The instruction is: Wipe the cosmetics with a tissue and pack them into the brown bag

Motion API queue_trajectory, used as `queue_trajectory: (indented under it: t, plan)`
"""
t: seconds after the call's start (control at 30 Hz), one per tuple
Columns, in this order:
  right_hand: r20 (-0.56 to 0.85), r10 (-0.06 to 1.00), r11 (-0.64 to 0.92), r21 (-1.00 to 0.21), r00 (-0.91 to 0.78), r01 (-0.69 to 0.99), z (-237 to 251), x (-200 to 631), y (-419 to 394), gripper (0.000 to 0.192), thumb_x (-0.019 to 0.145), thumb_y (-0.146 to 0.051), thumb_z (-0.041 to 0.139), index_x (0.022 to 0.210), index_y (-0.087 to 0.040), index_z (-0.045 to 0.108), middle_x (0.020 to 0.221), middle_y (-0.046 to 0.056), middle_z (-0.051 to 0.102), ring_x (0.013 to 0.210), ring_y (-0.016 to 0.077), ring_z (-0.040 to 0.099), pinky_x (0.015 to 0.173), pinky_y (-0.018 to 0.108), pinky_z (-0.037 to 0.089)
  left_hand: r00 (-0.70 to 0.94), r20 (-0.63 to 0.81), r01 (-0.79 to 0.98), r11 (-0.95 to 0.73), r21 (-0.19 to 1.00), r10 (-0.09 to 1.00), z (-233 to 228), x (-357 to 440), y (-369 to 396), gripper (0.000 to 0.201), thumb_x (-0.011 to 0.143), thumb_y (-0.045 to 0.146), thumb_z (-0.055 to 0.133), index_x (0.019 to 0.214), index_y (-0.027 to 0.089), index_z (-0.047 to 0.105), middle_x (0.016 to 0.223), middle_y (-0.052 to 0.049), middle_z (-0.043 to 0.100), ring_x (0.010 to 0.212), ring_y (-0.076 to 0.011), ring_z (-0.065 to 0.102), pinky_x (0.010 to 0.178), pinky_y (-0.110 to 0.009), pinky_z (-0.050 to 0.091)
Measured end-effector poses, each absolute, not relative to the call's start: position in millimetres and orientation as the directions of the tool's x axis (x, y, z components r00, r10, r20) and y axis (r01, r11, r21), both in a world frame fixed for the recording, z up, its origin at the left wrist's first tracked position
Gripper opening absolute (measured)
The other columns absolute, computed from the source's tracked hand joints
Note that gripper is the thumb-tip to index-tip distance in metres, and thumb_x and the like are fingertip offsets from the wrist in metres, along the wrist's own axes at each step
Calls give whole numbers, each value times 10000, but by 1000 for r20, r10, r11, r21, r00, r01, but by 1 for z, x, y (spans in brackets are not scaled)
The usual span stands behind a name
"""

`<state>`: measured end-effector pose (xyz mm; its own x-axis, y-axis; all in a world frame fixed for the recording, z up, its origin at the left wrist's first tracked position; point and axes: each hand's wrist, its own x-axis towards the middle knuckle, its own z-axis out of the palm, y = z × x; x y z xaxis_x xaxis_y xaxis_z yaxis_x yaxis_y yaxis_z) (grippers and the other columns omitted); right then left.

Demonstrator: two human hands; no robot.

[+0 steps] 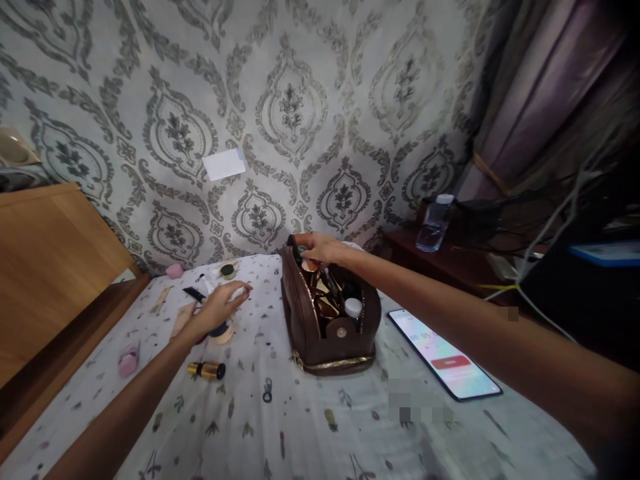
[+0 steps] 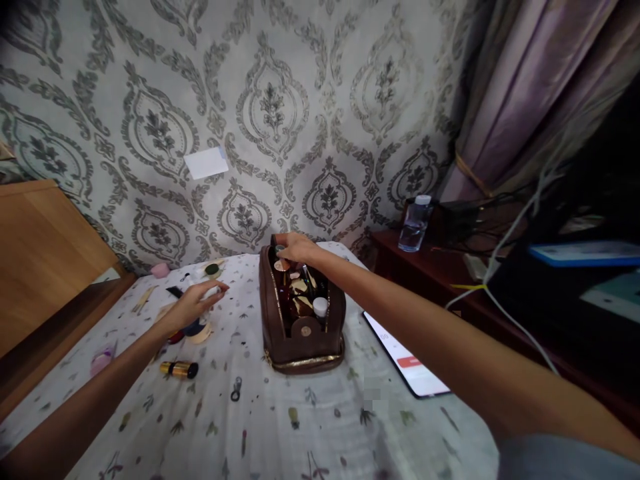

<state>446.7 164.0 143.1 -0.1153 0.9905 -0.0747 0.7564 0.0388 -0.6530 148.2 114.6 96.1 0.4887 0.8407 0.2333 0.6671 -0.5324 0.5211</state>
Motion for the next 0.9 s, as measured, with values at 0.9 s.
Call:
queue_trajectory:
  t: [0.9]
  plan:
    - [456, 749, 654, -627, -481, 424, 109, 336, 30, 213, 894, -287, 487, 890, -177, 669, 821, 43, 709, 736, 162, 648, 653, 251, 474, -188, 397, 787, -104, 608, 898, 40, -49, 55, 477, 839, 567, 476, 1035, 162, 632, 824, -22, 653, 759, -201, 587, 744, -308, 466]
